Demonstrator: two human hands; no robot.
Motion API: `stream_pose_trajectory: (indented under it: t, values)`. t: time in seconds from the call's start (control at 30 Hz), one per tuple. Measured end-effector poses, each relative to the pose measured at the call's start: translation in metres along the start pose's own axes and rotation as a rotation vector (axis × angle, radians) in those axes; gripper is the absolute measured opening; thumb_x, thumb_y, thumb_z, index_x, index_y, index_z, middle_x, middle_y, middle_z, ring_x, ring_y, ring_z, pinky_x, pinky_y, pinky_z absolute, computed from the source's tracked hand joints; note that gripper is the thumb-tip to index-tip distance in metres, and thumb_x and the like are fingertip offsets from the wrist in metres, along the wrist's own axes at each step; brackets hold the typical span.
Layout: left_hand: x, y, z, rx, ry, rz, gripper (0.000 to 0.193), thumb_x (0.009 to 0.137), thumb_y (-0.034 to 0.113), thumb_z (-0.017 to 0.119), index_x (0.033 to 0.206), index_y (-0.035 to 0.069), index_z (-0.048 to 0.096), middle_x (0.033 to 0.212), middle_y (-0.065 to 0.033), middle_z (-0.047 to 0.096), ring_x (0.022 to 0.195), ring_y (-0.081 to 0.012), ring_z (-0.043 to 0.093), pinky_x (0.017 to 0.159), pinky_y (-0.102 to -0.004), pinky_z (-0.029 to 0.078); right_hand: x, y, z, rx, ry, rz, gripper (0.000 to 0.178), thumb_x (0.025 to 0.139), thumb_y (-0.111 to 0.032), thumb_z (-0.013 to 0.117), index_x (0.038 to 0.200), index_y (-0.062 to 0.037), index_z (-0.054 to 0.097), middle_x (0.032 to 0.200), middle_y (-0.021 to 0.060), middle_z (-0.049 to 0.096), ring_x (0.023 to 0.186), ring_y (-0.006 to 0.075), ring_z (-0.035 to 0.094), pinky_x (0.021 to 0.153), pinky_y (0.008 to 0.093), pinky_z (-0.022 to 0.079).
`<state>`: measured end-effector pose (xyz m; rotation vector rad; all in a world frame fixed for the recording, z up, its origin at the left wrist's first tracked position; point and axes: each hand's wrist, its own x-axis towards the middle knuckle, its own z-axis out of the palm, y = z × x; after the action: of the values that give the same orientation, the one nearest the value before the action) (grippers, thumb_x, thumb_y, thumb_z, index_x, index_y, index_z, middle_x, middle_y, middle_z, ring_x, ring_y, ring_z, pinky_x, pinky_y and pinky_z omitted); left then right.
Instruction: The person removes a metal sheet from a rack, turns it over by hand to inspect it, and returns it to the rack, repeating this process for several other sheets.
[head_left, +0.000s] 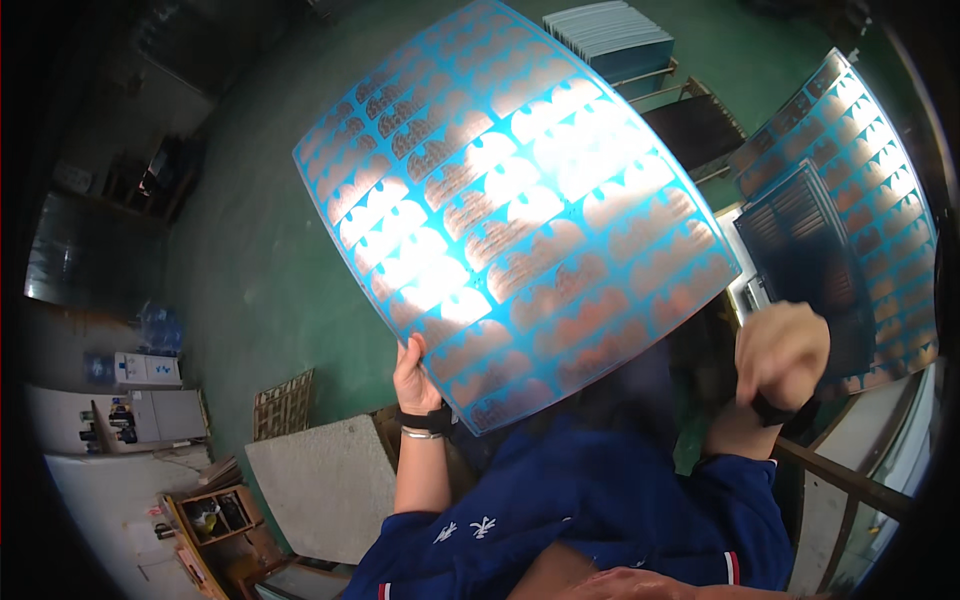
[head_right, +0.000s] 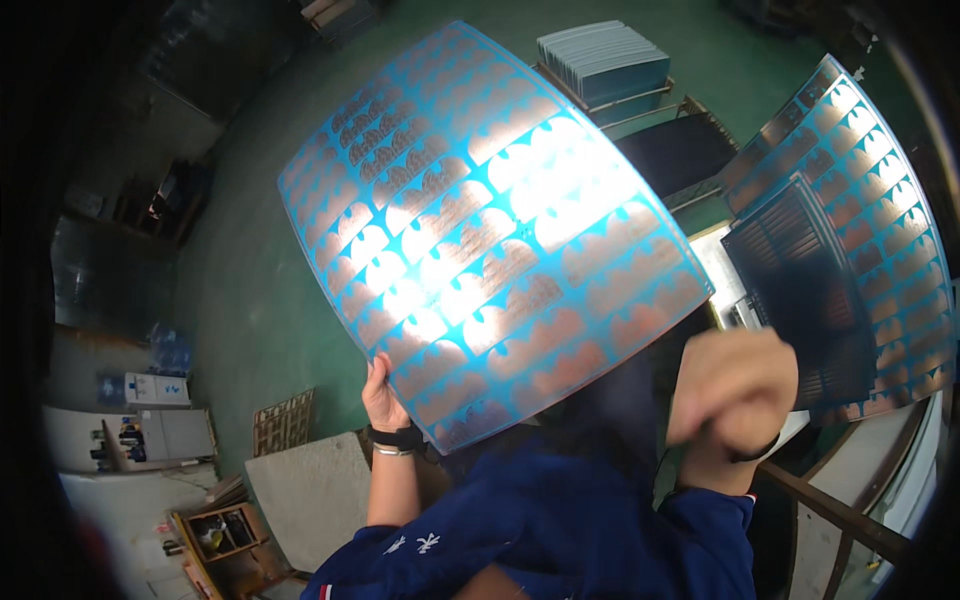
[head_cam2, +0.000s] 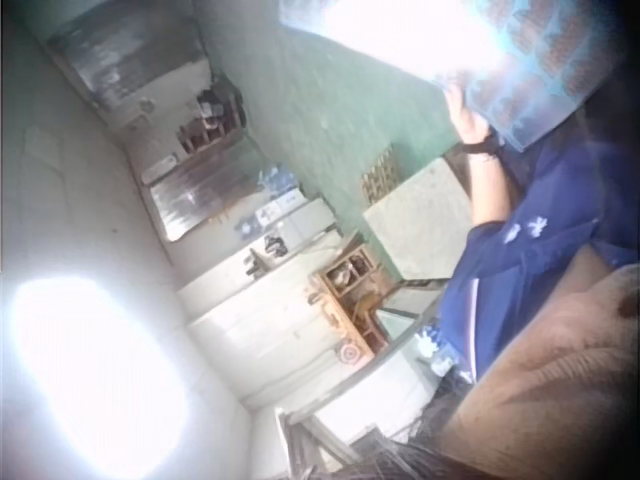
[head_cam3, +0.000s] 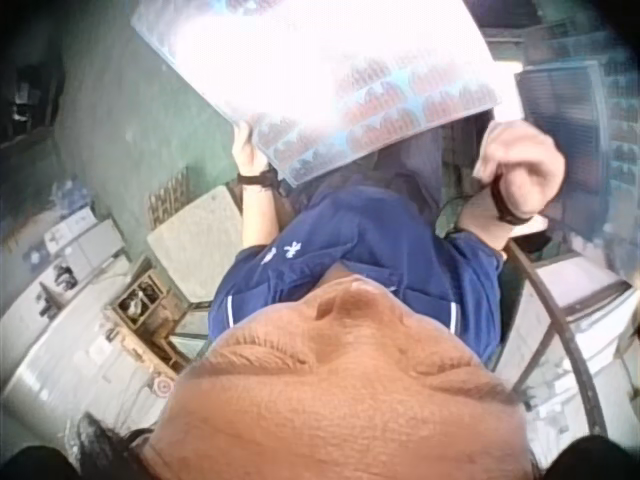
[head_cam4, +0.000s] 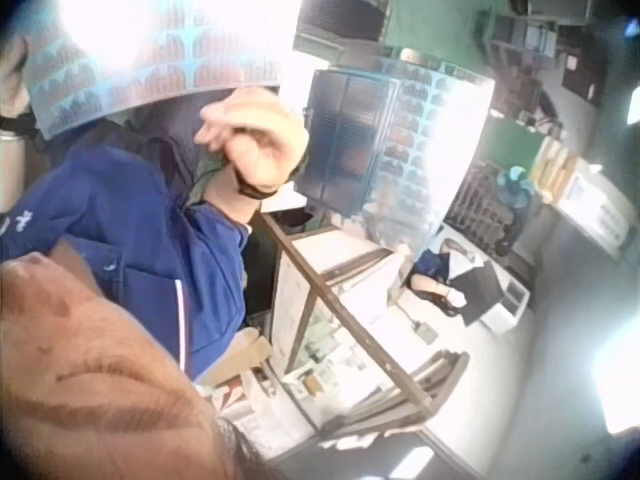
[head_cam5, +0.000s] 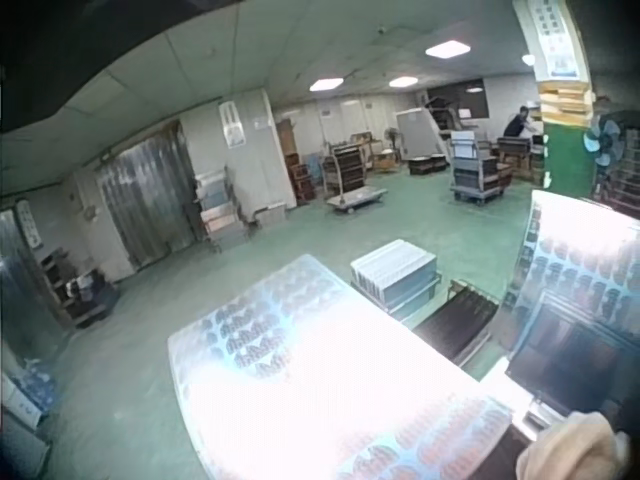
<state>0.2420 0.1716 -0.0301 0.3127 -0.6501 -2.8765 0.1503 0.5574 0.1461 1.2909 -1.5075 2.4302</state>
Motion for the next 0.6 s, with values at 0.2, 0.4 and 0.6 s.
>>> stream_pose_trajectory:
  t: [0.2, 0.4, 0.6]
  values:
    - [0.006, 0.007, -0.002, 0.085, -0.072, -0.022, 0.046, 0.090, 0.008, 0.051, 0.132, 0.008, 0.031, 0.110, -0.0076, 0.055, 0.103, -0.0206, 0.056, 0.090, -0.0468, 0.048, -0.005, 0.034, -0.051, -0.667, 0.475, 0.440, 0.031, 0.090, -0.010, 0.052, 0.120, -0.0012, 0.051, 0.101, 0.0063, 0.057, 0.090, 0.0114, 0.053, 0.079, 0.0241, 0.043]
    - [0.012, 0.011, -0.022, 0.183, -0.078, -0.012, 0.042, 0.089, 0.014, 0.053, 0.127, 0.004, 0.038, 0.116, -0.0128, 0.054, 0.106, -0.0261, 0.056, 0.090, -0.0481, 0.047, -0.045, 0.070, -0.072, -0.392, 0.232, 0.882, 0.048, 0.091, -0.020, 0.052, 0.133, -0.0024, 0.039, 0.105, 0.0032, 0.059, 0.091, 0.0081, 0.055, 0.082, 0.0230, 0.043]
    - [0.018, 0.013, -0.021, 0.254, -0.120, -0.076, 0.054, 0.085, 0.015, 0.060, 0.131, 0.003, 0.034, 0.122, -0.0135, 0.050, 0.109, -0.0257, 0.054, 0.091, -0.0428, 0.046, -0.064, 0.075, -0.049, -0.055, 0.291, 0.826, 0.042, 0.087, -0.019, 0.060, 0.122, 0.0014, 0.048, 0.109, 0.0060, 0.059, 0.096, 0.0117, 0.056, 0.086, 0.0276, 0.043]
